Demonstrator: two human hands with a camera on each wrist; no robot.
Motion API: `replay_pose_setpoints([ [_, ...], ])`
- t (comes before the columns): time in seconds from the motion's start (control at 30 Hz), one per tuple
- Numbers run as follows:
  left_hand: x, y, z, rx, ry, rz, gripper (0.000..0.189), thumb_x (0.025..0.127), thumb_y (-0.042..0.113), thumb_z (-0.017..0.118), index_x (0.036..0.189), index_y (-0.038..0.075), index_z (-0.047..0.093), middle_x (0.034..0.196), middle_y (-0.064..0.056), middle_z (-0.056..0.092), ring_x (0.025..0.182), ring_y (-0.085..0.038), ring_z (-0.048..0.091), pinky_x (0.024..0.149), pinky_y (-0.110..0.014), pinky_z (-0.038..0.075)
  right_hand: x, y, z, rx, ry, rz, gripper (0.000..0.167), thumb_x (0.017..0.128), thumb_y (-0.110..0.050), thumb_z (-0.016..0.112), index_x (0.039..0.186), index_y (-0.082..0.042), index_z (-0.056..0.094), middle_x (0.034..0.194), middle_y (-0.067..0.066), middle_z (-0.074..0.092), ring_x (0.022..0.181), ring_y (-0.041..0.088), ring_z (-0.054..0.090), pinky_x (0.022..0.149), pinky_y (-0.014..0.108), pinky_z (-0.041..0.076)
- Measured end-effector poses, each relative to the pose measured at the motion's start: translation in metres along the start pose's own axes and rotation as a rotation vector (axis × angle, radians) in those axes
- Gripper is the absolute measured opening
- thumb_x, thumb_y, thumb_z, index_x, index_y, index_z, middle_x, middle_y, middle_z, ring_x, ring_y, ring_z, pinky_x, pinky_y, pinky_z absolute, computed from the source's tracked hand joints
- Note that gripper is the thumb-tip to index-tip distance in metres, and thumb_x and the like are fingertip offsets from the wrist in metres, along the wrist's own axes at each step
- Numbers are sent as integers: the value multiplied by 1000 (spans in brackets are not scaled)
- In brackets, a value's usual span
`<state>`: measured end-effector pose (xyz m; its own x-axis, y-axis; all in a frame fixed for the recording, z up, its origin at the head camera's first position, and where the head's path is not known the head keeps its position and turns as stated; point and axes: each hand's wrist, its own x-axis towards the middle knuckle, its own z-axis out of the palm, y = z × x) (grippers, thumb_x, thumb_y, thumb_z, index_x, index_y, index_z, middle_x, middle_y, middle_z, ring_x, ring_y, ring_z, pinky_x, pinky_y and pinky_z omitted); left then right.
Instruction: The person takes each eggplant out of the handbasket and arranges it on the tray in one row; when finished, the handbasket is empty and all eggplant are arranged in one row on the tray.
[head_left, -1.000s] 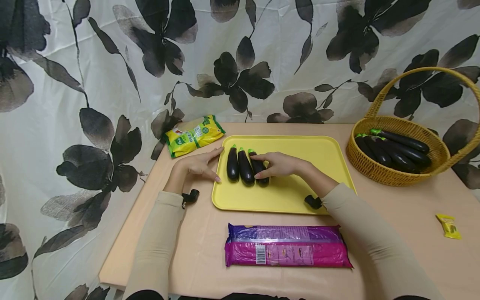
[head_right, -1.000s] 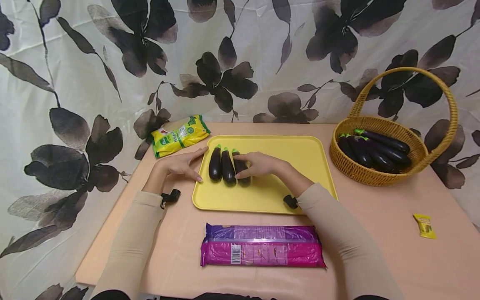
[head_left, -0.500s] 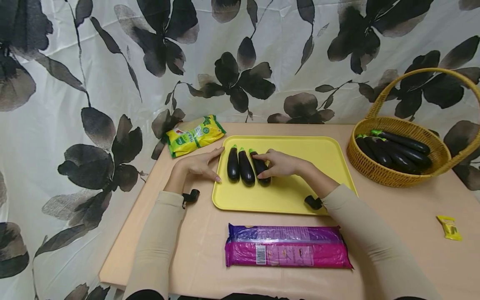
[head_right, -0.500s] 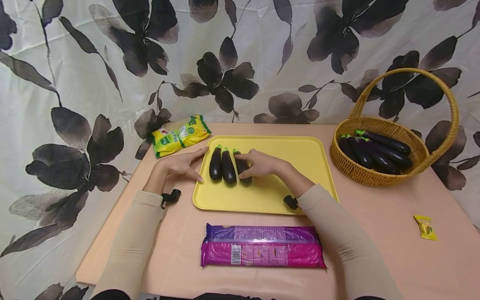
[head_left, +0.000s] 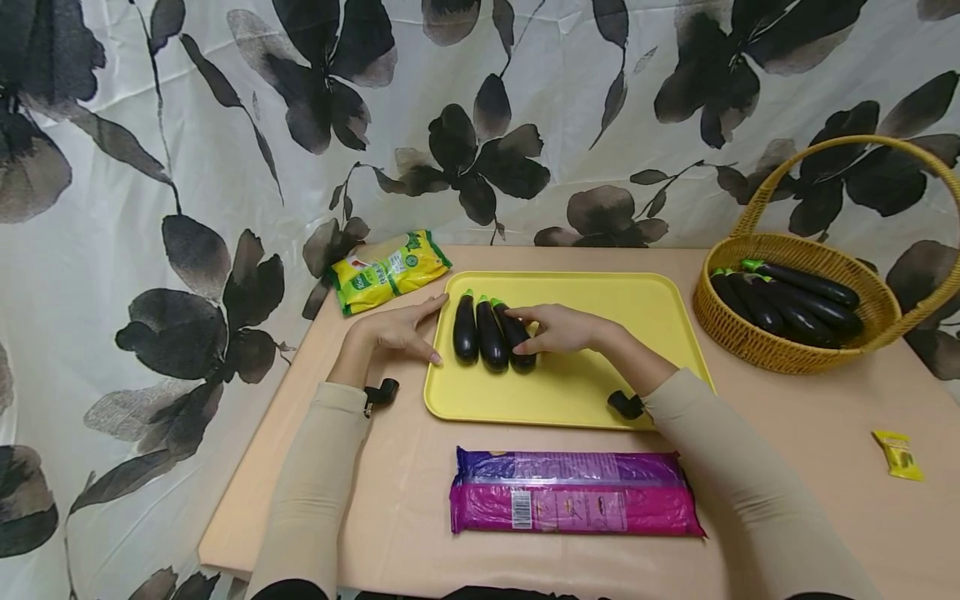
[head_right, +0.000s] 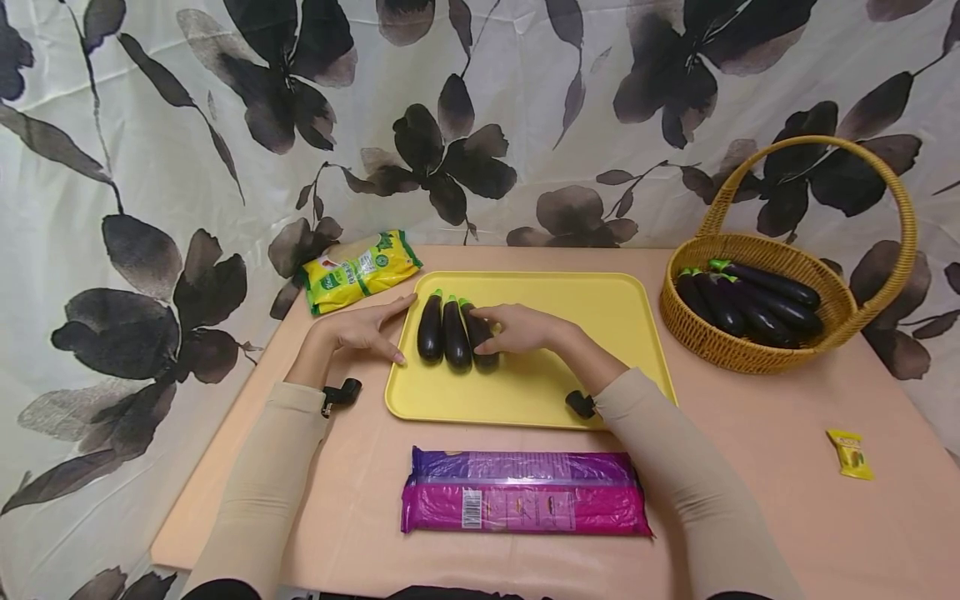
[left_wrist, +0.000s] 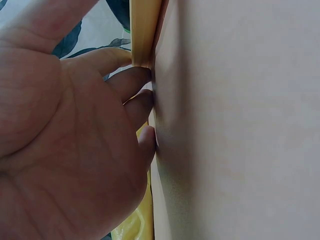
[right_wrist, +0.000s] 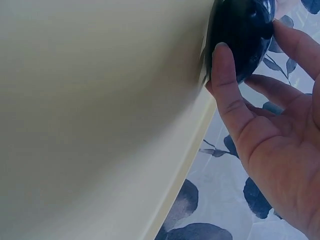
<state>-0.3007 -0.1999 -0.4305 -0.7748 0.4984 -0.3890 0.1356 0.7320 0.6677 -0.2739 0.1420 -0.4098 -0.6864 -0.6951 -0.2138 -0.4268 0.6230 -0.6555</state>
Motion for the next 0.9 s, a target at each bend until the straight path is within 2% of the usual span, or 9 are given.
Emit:
replay_pose_setpoints([
  [0.2,0,1,0,-3,-5,7,138,67,44,98,169,28,7,177,3,1,163,-22,-5,132,-53,0,0,1,0,29,-5,19,84,98,-40,72,165,-11,30,153,20,52,132,28,54,104,44,48],
  [0.27,0,1,0,-2,-5,8,138,67,45,98,169,28,7,177,3,1,163,-22,-5,132,-53,0,0,2,0,34,-5,21,87,97,-41,73,165,-11,29,154,20,51,127,27,56,102,42,49],
  [0.43,0,0,0,1,-4,6,138,67,45,98,169,28,7,177,3,1,163,-23,-5,132,-54,1,-3,1,-2,33,1,-2,91,95,-42,76,164,-8,29,156,25,44,106,25,63,87,36,53],
  [0.53,0,-1,0,5,-2,7,138,67,46,98,169,27,7,177,3,1,163,-23,-5,132,-54,1,-7,-2,-5,13,24,-12,90,94,-42,76,164,-7,31,156,26,41,104,25,65,87,36,53],
  [0.7,1,-2,1,-4,2,13,137,67,44,98,169,28,7,177,3,1,163,-23,-5,132,-54,0,-24,-7,-17,-41,121,-38,83,96,-40,75,162,-10,36,154,20,45,105,25,64,91,42,54],
  [0.9,0,-1,1,-9,4,18,138,67,44,98,169,27,6,177,4,0,163,-22,-6,133,-53,1,-62,-1,-42,-55,303,-76,72,98,-34,74,160,-12,42,157,14,47,120,33,63,99,52,57],
])
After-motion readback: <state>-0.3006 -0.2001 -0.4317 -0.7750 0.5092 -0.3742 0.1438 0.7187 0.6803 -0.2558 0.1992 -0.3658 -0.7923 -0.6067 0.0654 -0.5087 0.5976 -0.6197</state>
